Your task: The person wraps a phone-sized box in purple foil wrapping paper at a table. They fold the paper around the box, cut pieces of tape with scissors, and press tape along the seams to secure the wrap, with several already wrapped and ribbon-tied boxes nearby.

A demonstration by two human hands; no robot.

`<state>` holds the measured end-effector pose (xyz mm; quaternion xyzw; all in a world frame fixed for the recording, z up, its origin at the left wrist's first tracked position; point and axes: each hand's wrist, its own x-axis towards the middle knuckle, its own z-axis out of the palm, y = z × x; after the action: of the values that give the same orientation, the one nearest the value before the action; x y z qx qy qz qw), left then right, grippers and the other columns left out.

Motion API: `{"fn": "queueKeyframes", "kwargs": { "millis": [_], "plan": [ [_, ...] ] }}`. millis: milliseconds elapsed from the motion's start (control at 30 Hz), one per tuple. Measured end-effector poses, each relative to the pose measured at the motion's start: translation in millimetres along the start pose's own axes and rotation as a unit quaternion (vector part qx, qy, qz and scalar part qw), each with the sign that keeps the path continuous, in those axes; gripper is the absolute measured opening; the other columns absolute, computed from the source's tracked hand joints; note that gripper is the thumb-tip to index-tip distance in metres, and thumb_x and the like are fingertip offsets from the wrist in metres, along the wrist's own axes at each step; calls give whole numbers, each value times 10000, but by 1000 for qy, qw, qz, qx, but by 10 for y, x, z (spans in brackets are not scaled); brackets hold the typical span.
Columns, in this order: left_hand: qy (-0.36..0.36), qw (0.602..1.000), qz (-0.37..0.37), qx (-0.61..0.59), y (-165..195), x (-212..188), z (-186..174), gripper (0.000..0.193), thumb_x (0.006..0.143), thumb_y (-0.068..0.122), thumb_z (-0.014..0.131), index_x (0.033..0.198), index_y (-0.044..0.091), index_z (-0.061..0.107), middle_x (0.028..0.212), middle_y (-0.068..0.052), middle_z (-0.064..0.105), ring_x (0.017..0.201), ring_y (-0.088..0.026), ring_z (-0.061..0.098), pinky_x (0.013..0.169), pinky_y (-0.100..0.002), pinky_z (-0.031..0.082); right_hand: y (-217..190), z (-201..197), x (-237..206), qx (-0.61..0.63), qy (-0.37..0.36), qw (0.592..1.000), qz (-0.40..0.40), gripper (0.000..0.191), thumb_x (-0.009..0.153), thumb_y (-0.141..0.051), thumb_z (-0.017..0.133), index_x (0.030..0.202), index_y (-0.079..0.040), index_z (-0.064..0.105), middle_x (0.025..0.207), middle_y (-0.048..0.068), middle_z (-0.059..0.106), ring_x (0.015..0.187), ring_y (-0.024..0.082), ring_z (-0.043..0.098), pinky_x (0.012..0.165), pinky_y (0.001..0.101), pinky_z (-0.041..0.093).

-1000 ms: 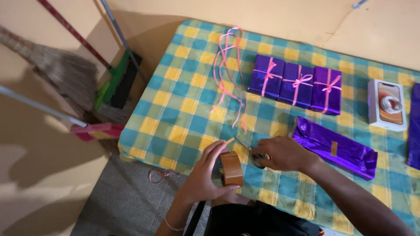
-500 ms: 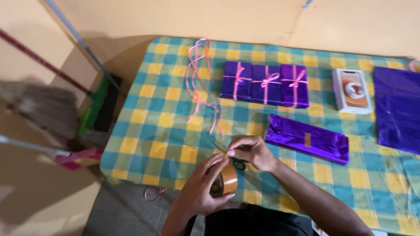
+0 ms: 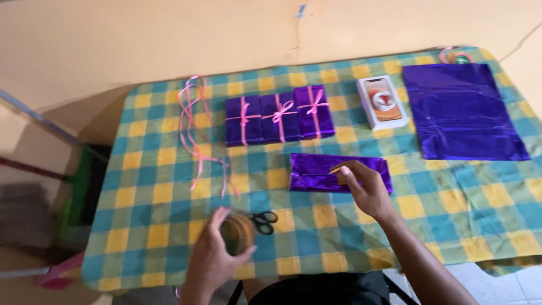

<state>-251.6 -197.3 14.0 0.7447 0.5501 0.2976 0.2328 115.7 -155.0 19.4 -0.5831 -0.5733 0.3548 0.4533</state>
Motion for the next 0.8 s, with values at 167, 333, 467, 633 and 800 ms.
{"fn": "queueKeyframes", "kwargs": {
  "millis": [167,333,467,633,800],
  "plan": [
    [-91,976,-128,151,21,294,-145,1170,611,283,948,1572,156,294,1440,-174,522,1350,-350,503,1115,-440,417,90,-108,-12,-142,15,987,-74,285,1024,-234,584,1206,-45,694,1059,134,780,957,210,779,799,343,627],
    [-67,927,-34,368,274,422,-110,1203,605,512,953,1586,178,343,1620,-212,395,1474,-417,373,1138,-689,244,118,-52,-63,-180,10,981,-66,291,1025,-265,573,1219,-77,680,1010,165,780,954,323,768,773,414,596],
    [29,982,161,97,661,568,410,652,848,300,786,1415,109,525,1535,-164,502,1459,-338,419,1192,-517,330,119,-58,-82,-178,-6,982,-67,324,1049,-275,525,1268,-71,648,1043,163,773,995,331,759,795,416,592],
    [-17,959,254,126,931,1186,1079,501,970,291,686,1384,21,605,1505,-160,532,1455,-335,426,1211,-590,242,94,-107,-71,-120,-27,986,-112,331,1081,-253,471,1280,-39,624,1090,159,771,1038,302,771,852,411,599],
    [-28,956,275,93,963,1159,1202,309,990,273,672,1199,57,741,1338,-126,689,1352,-317,540,1236,-599,246,94,-330,50,-74,-60,993,-72,307,1070,-211,474,1281,-29,603,1063,128,796,1003,272,791,838,353,618]
  ]
}}
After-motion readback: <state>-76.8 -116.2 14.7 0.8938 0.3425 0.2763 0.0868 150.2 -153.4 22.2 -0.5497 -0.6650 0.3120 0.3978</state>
